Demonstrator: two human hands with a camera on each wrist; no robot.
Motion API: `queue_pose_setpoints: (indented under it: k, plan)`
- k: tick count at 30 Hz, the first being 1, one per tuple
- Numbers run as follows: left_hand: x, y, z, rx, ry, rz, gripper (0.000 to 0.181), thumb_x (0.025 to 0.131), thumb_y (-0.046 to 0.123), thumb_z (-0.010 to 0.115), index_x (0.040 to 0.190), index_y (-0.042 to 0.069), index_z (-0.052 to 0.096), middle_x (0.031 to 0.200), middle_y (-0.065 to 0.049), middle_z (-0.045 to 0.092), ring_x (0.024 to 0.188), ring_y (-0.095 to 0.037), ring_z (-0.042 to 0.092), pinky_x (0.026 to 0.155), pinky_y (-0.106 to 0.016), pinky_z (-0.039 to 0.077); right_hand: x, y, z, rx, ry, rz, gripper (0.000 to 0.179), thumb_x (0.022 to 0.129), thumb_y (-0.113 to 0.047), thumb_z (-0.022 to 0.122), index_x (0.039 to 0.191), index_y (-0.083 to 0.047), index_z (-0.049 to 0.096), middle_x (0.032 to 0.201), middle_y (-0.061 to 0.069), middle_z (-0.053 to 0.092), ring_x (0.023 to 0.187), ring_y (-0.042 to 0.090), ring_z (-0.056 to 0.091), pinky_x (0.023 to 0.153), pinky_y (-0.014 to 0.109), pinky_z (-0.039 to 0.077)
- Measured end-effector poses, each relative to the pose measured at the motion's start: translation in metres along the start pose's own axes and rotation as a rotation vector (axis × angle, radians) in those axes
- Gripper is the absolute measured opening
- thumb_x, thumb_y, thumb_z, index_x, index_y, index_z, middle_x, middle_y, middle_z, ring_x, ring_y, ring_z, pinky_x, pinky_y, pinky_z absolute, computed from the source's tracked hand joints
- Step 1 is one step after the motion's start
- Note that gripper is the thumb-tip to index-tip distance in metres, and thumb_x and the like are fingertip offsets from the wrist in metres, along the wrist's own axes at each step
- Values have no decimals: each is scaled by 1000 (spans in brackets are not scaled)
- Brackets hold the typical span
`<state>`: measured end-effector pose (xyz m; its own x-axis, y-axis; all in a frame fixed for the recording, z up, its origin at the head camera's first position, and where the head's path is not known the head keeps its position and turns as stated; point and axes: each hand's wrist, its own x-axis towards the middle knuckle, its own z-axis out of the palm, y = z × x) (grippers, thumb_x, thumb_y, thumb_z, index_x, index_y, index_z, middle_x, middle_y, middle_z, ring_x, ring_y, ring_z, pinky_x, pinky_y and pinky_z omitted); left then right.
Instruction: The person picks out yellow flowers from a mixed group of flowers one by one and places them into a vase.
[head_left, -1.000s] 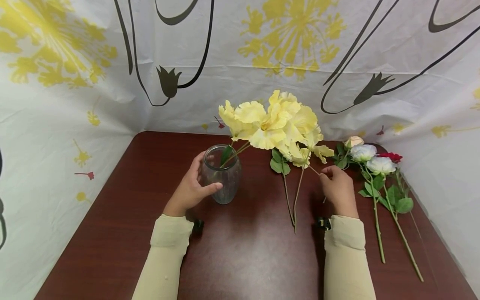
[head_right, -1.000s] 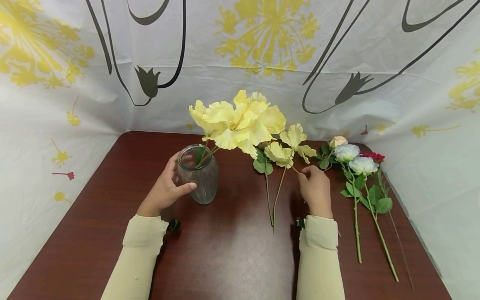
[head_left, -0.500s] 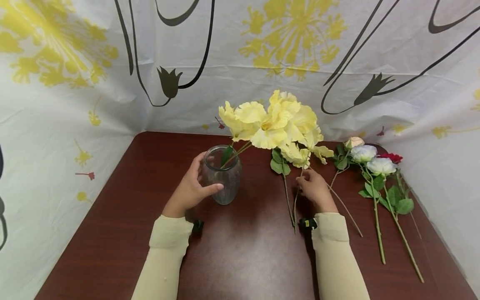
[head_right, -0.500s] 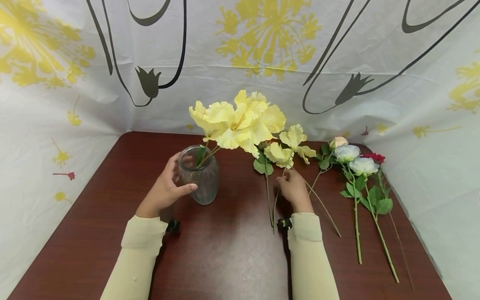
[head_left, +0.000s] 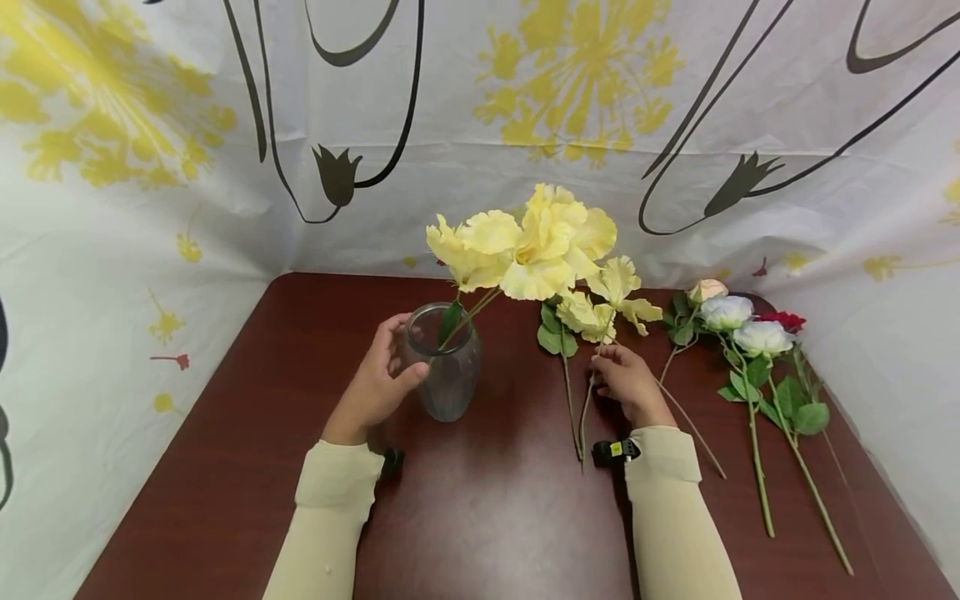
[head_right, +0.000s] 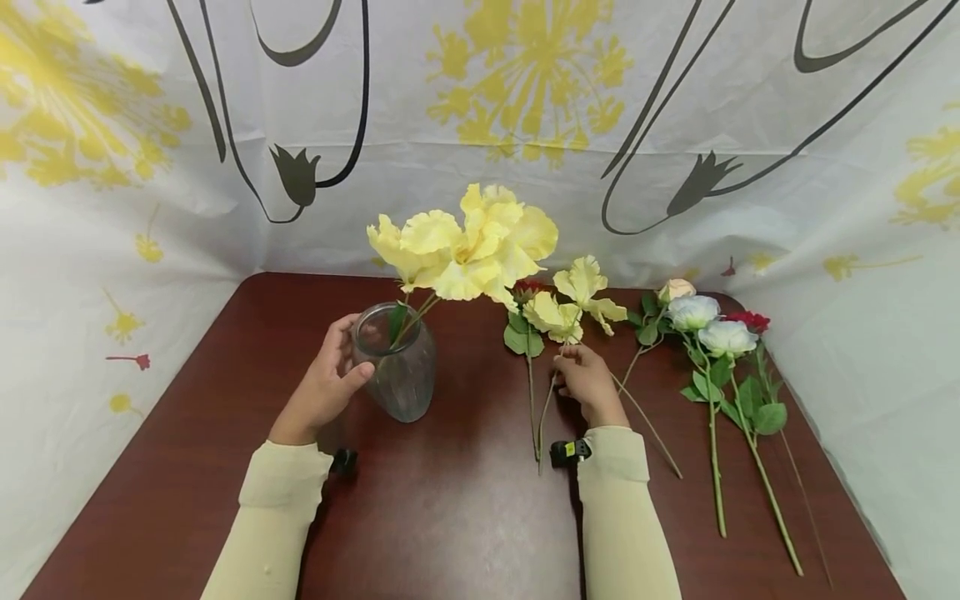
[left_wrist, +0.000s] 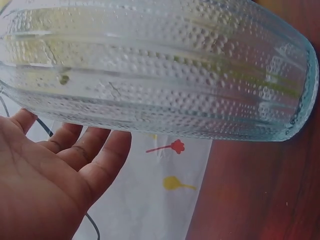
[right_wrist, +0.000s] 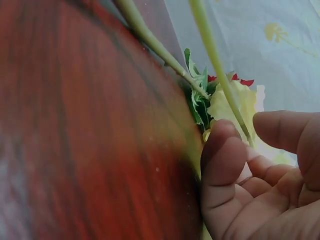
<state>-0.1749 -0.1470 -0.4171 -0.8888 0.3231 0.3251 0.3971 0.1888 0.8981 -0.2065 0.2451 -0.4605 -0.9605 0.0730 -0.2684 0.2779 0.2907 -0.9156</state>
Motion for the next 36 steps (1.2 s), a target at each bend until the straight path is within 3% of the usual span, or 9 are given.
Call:
queue_pose_setpoints:
  k: [5,11,20,24,26,29,33,36]
  plan:
    - [-1,-3,0,-8,-11,63,73,94,51,58,156,25,29,145,-10,35,128,-26,40,99,-58,37,0,1,-1,31,3,-10,36,105,-18,49,132,6,49,110,16,59,80,16,60,69,30,53]
    - [0,-4,-2,-38,-13,122,62,93,28,55,151,16,37,145,-11,38,125,-28,42,98,-55,36,-4,-3,-3,120,2,-37,33,104,-15,49,127,9,47,101,14,57,75,15,60,67,28,53]
    - [-2,2,-4,-47,-29,59,64,91,14,63,148,13,35,143,-8,48,131,-24,44,103,-53,36,-29,-36,-10,302,127,-190,11,101,-11,54,108,-1,53,92,8,58,74,16,62,67,28,55]
    - [-2,5,-3,-33,-25,22,68,88,9,68,146,8,33,141,-16,48,131,-30,43,104,-55,34,-45,-55,-13,371,198,-246,9,100,-12,57,104,-4,55,92,8,56,77,18,62,67,29,56]
    - [-2,4,-3,-31,-24,13,70,87,8,68,146,6,31,140,-21,47,131,-35,42,104,-57,33,-50,-61,-14,456,249,-278,8,99,-6,57,106,-4,55,92,9,57,76,19,64,66,28,55]
    - [-2,4,-2,-37,-27,13,76,87,10,67,151,6,26,143,-23,44,132,-39,40,104,-59,32,-55,-67,-17,599,319,-327,20,96,2,55,114,-6,51,94,10,56,72,20,65,63,26,54]
    - [-2,4,-1,-36,-40,36,80,88,15,66,156,14,25,148,-14,43,134,-32,41,105,-57,33,-60,-70,-22,681,376,-367,38,94,9,51,127,-8,44,95,11,54,69,21,64,60,27,54]
    - [-1,4,-1,-39,-56,71,74,89,17,64,155,20,30,147,-7,45,132,-26,44,104,-56,35,-63,-71,-24,696,399,-398,40,95,6,52,132,-8,41,95,10,55,69,21,63,59,27,53]
